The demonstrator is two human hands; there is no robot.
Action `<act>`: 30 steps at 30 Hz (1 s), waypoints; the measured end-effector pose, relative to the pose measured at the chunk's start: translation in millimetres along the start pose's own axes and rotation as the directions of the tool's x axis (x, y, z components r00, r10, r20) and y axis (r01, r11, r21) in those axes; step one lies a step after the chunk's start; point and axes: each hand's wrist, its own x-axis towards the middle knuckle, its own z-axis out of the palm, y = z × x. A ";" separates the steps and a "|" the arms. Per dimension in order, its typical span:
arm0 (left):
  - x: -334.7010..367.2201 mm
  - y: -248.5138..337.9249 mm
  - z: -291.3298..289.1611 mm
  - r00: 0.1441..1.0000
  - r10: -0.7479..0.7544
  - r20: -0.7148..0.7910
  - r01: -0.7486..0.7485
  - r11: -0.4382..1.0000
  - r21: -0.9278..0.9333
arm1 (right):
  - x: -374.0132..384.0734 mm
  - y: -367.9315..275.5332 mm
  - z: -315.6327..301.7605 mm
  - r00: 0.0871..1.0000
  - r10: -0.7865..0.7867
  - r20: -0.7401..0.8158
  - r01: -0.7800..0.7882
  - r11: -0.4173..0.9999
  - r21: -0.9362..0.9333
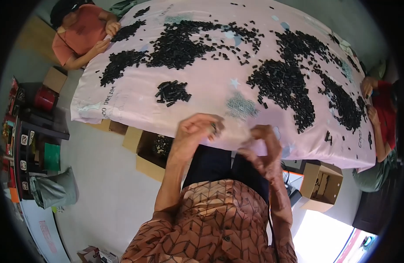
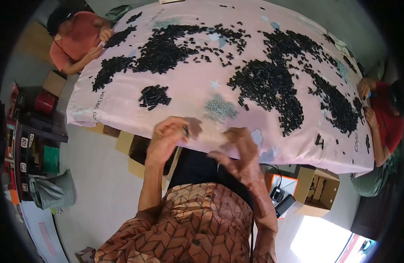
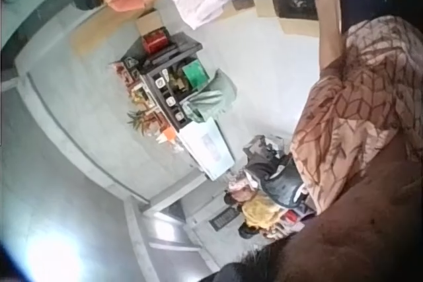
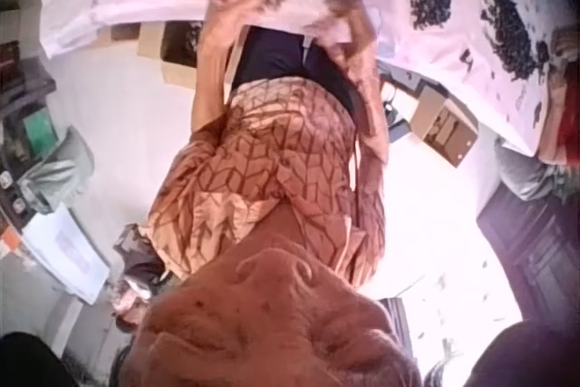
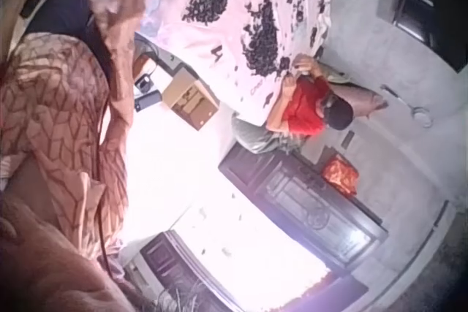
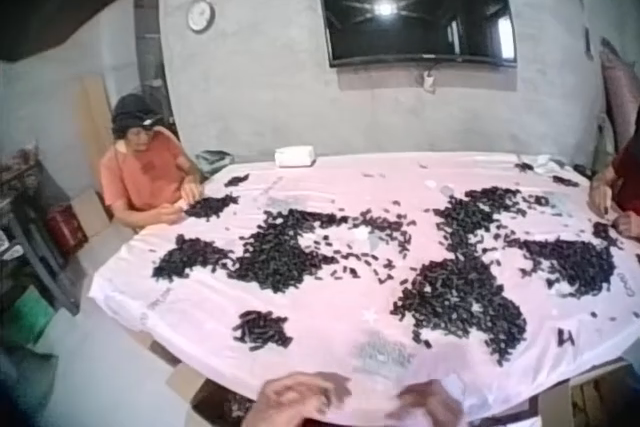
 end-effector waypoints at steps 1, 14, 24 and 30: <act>2.4 3.3 -14.1 0.987 0.130 -0.098 -0.124 0.990 0.069 | -4.4 13.2 -9.0 0.999 0.010 -0.030 -0.010 1.000 -0.022; 43.8 16.3 -88.3 0.627 0.650 -0.430 -0.266 0.697 0.666 | -3.7 53.9 -25.2 0.931 0.176 -0.319 -0.201 0.978 -0.048; 42.8 17.8 -59.4 0.465 0.855 -0.229 -0.256 0.377 0.890 | -4.3 54.5 -29.4 0.837 0.454 -0.304 -0.421 0.891 0.172; 60.4 2.6 18.9 0.789 0.604 0.118 -0.486 0.495 0.720 | -4.6 55.8 -27.2 0.853 0.439 -0.283 -0.422 0.898 0.123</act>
